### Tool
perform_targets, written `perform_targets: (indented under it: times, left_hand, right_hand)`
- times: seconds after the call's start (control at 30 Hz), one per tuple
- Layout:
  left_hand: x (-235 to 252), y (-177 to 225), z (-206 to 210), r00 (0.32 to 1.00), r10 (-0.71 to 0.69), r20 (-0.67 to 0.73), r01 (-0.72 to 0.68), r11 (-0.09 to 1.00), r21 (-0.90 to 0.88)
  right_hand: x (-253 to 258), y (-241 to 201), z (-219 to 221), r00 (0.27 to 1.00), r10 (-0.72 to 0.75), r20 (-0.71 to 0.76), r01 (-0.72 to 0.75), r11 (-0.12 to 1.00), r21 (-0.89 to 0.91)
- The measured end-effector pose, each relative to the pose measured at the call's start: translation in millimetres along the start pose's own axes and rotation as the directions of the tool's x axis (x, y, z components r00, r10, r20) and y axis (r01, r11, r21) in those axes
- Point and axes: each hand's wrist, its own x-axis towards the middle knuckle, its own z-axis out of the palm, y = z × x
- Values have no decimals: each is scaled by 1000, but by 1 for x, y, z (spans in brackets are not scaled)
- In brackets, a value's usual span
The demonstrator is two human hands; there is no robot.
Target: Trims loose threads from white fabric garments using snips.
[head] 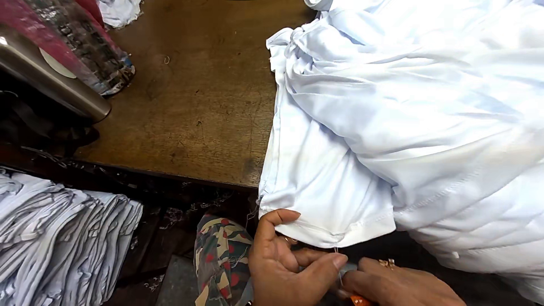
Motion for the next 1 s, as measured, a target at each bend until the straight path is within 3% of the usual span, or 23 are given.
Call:
perform_targets:
  times: [0.07, 0.13, 0.3, 1.0]
  left_hand:
    - [0, 3, -3, 1000, -15, -10, 14, 1000, -23]
    - [-1, 6, -6, 999, -39, -14, 38, 998, -53]
    - [-2, 8, -7, 996, -82, -27, 79, 992, -100]
    - [-10, 10, -5, 984, -177, -20, 173, 975, -136]
  right_hand:
    - [-3, 2, -8, 996, 84, -8, -84, 996, -39]
    - [-7, 10, -14, 991, 120, -66, -130, 974, -188]
    - [-12, 24, -18, 986, 37, -162, -107, 887, -448]
    - [4, 34, 5, 958, -96, -269, -62, 850, -523]
